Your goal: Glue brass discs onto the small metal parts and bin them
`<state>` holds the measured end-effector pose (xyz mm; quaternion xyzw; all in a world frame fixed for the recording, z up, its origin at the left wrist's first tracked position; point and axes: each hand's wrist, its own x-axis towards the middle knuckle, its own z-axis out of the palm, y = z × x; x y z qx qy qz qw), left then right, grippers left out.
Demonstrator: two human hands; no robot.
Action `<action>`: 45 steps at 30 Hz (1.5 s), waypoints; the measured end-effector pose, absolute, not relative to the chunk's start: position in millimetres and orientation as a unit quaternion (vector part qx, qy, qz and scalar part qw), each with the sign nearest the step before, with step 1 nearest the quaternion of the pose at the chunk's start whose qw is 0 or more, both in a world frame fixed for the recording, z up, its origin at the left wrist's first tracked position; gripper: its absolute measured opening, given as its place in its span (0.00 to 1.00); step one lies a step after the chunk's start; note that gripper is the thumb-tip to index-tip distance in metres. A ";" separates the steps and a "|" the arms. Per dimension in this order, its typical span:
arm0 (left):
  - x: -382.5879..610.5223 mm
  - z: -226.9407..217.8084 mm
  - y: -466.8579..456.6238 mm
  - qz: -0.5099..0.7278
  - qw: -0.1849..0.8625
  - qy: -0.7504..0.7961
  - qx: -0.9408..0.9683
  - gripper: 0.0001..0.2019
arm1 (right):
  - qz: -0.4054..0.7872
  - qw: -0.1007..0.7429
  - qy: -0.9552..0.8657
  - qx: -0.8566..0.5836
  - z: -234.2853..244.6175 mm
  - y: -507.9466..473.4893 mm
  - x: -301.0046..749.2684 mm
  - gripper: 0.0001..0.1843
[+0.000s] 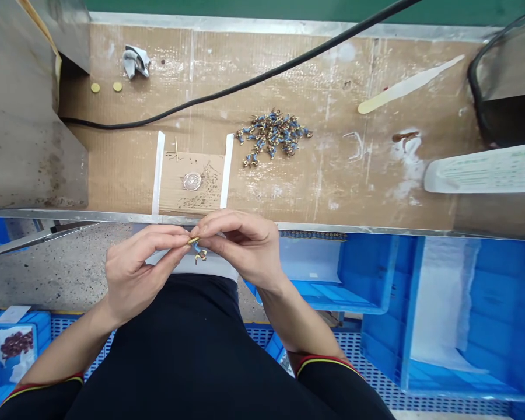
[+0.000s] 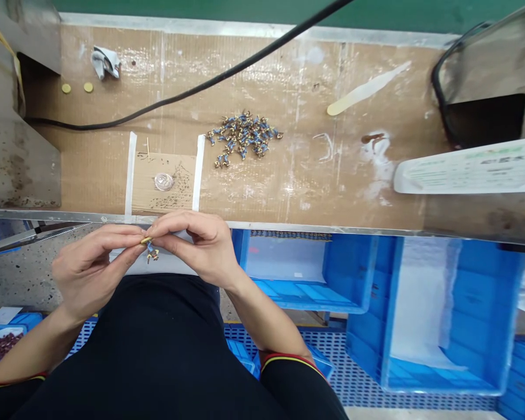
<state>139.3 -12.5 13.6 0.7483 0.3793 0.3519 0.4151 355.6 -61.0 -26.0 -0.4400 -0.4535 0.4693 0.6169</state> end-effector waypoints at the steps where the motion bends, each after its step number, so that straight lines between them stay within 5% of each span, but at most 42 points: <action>1: 139.8 13.0 -12.1 0.360 0.405 0.371 0.754 0.14 | 0.473 0.617 -0.450 -0.440 -25.7 -61.1 355.3 0.07; 10: 141.1 14.7 -11.6 0.355 0.415 0.377 0.748 0.09 | 0.488 0.604 -0.432 -0.458 -22.7 -62.8 354.0 0.04; 14: 142.2 12.3 -8.8 0.300 0.618 0.431 0.585 0.02 | 0.512 0.579 -0.410 -0.485 -17.4 -63.9 352.4 0.06; 17: 146.8 8.6 -4.4 0.236 0.826 0.388 0.335 0.10 | 0.546 0.568 -0.366 -0.495 -15.4 -63.6 349.8 0.09; 20: 152.8 7.1 -2.2 0.188 0.906 0.350 0.146 0.12 | 0.579 0.568 -0.336 -0.479 -16.1 -62.0 347.7 0.10; 45: 158.7 13.5 -6.3 0.172 0.924 0.339 0.037 0.12 | 0.612 0.560 -0.297 -0.472 -10.9 -64.9 343.5 0.13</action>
